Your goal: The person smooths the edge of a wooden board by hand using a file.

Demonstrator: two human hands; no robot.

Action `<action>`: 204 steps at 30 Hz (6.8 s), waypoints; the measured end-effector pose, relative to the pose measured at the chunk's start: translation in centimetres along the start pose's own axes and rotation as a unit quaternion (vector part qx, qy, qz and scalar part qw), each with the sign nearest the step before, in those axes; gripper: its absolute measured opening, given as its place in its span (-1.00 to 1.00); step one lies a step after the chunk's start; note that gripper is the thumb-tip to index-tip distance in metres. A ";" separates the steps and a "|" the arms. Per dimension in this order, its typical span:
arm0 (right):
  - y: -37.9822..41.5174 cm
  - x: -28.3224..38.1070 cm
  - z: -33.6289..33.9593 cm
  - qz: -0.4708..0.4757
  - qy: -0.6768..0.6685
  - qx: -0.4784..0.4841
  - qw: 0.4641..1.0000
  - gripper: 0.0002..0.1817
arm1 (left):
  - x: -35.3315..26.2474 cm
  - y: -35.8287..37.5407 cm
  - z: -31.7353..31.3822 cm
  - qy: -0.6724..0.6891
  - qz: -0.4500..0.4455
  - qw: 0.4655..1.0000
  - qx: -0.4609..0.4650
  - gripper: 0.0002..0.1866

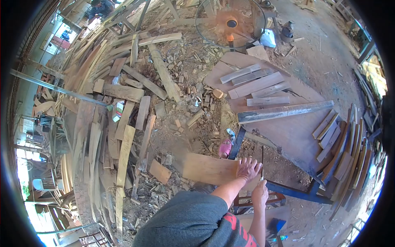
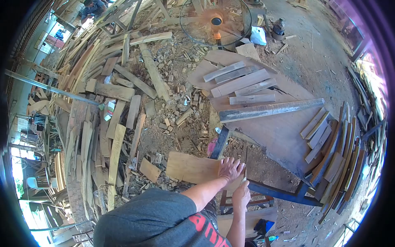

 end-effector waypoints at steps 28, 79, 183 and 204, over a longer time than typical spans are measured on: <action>-0.1 -0.4 0.1 -0.036 -0.059 0.013 0.998 -0.87 | -0.3 -0.3 -0.7 -0.056 -0.021 0.998 -0.018 -0.64; 1.7 -1.5 0.7 -0.027 -0.017 -0.027 0.999 -0.86 | -0.8 -2.1 -0.9 -0.107 0.017 0.987 -0.118 -0.63; 7.6 -9.9 -3.6 -0.038 -0.040 -0.054 0.997 -0.87 | -1.1 -1.9 -0.9 -0.075 0.040 0.995 -0.054 -0.61; 22.6 -16.5 -7.9 -0.112 -0.155 -0.185 0.964 -0.79 | -0.5 0.8 -0.2 -0.036 -0.131 0.988 0.073 -0.24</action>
Point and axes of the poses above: each hand's wrist, its own y-axis away from the middle knuckle, its own z-axis out of the back of the hand, x = y × z, the point moved 3 cm from there along -y, towards the middle knuckle, and after that the axes turned 1 degree about -z, right-handed, at the moved point
